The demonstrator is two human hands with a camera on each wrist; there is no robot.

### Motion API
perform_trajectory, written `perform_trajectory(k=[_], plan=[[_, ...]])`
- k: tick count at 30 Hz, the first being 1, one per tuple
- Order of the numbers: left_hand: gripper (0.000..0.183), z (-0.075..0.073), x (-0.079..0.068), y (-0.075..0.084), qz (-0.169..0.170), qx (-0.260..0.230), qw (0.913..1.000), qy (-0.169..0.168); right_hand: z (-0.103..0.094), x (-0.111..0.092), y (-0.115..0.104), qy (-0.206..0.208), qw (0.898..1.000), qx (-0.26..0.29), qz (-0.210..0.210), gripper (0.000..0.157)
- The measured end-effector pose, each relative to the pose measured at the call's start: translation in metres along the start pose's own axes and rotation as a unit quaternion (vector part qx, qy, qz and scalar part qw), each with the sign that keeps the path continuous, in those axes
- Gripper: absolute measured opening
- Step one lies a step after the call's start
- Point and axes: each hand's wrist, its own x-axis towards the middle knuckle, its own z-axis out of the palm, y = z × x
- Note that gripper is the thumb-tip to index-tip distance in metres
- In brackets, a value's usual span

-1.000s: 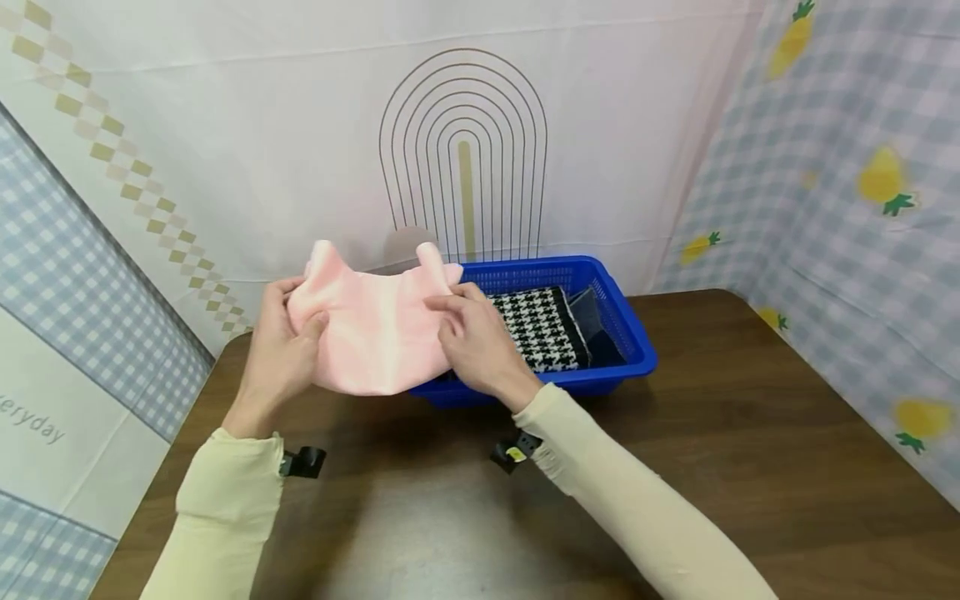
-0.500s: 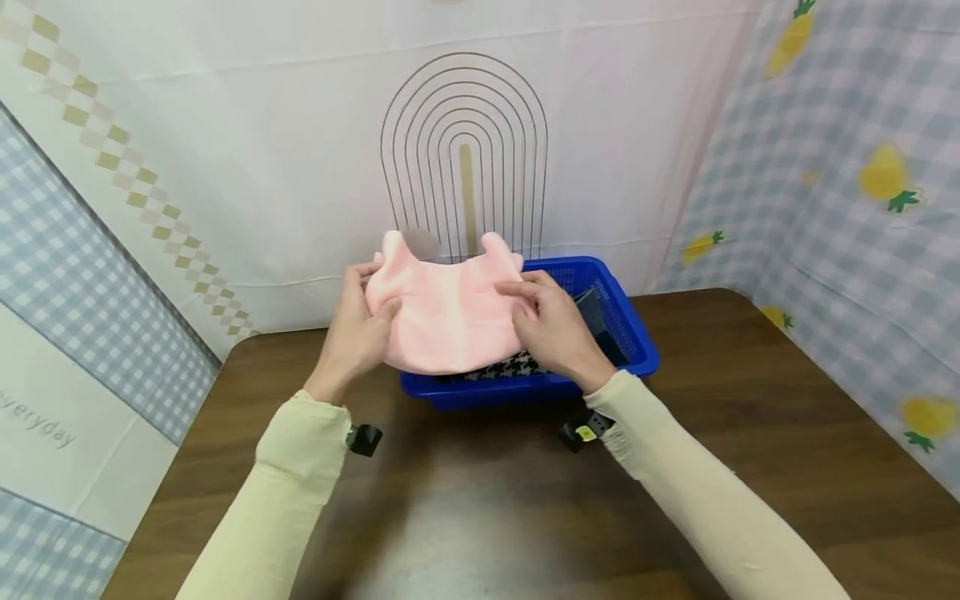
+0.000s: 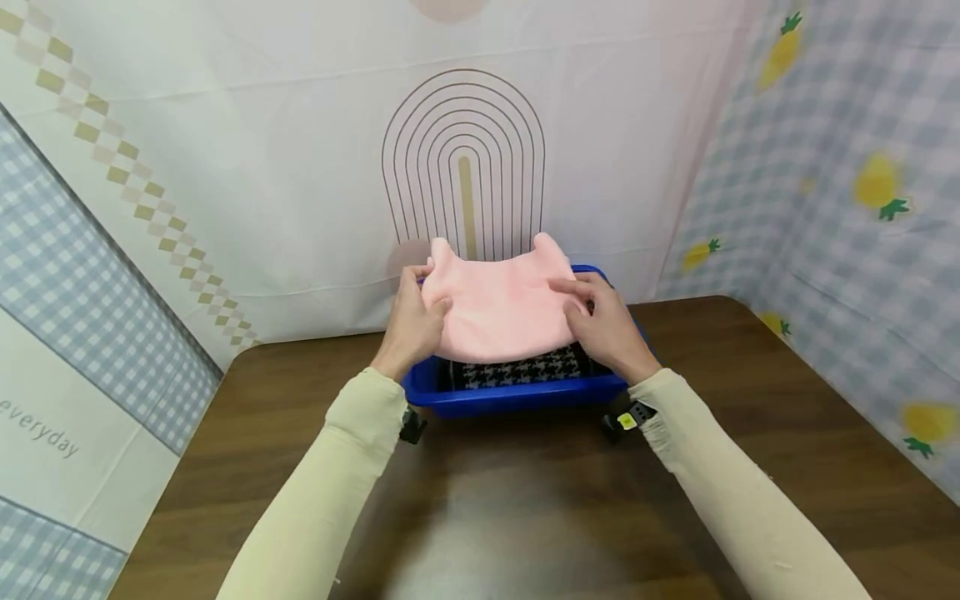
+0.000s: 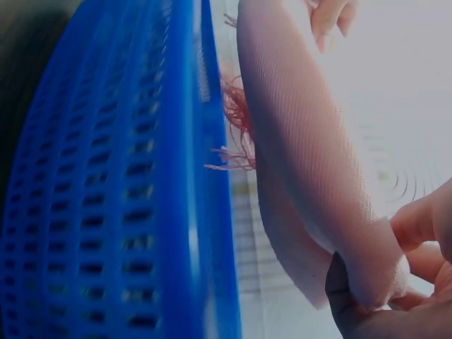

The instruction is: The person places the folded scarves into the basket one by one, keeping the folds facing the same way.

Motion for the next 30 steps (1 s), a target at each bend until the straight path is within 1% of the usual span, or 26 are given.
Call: perform_trajectory(k=[5, 7, 9, 11, 13, 14, 16, 18, 19, 22, 26, 30], plan=[[0.056, 0.015, 0.005, -0.002, -0.008, 0.032, 0.9994, -0.005, -0.004, 0.001, 0.016, 0.008, 1.000, -0.023, 0.002, 0.040], [0.056, 0.020, 0.006, -0.004, -0.012, 0.046, 0.9988, -0.004, -0.003, 0.001, 0.021, 0.004, 1.000, -0.030, 0.008, 0.040], [0.056, 0.024, 0.007, -0.008, -0.020, 0.061, 0.9979, -0.008, -0.003, 0.002, 0.025, -0.012, 0.999, -0.035, 0.023, 0.041], [0.054, 0.027, 0.006, -0.011, -0.035, 0.095, 0.9947, -0.022, -0.002, 0.002, 0.029, -0.047, 0.996, -0.049, 0.052, 0.043], [0.061, 0.028, 0.004, -0.015, -0.067, 0.137, 0.9871, -0.048, -0.002, 0.001, 0.032, -0.096, 0.989, -0.073, 0.088, 0.046], [0.066, 0.028, 0.003, -0.017, -0.087, 0.159, 0.9813, -0.065, -0.003, 0.000, 0.033, -0.120, 0.984, -0.086, 0.104, 0.048], [0.078, 0.027, -0.001, -0.019, -0.126, 0.198, 0.9669, -0.099, -0.005, -0.001, 0.034, -0.159, 0.972, -0.111, 0.130, 0.051], [0.088, 0.025, -0.004, -0.022, -0.156, 0.222, 0.9541, -0.127, -0.007, -0.002, 0.034, -0.176, 0.966, -0.119, 0.145, 0.052], [0.091, 0.024, -0.005, -0.023, -0.163, 0.228, 0.9501, -0.137, -0.009, -0.003, 0.033, -0.177, 0.966, -0.117, 0.150, 0.052], [0.091, 0.021, -0.009, -0.023, -0.162, 0.241, 0.9439, -0.157, -0.012, -0.003, 0.033, -0.173, 0.966, -0.110, 0.158, 0.051], [0.082, 0.018, -0.014, -0.022, -0.129, 0.266, 0.9400, -0.170, -0.013, -0.004, 0.034, -0.177, 0.962, -0.122, 0.170, 0.051], [0.081, 0.022, -0.019, -0.021, -0.104, 0.287, 0.9371, -0.170, -0.012, -0.007, 0.035, -0.183, 0.956, -0.153, 0.169, 0.053]])
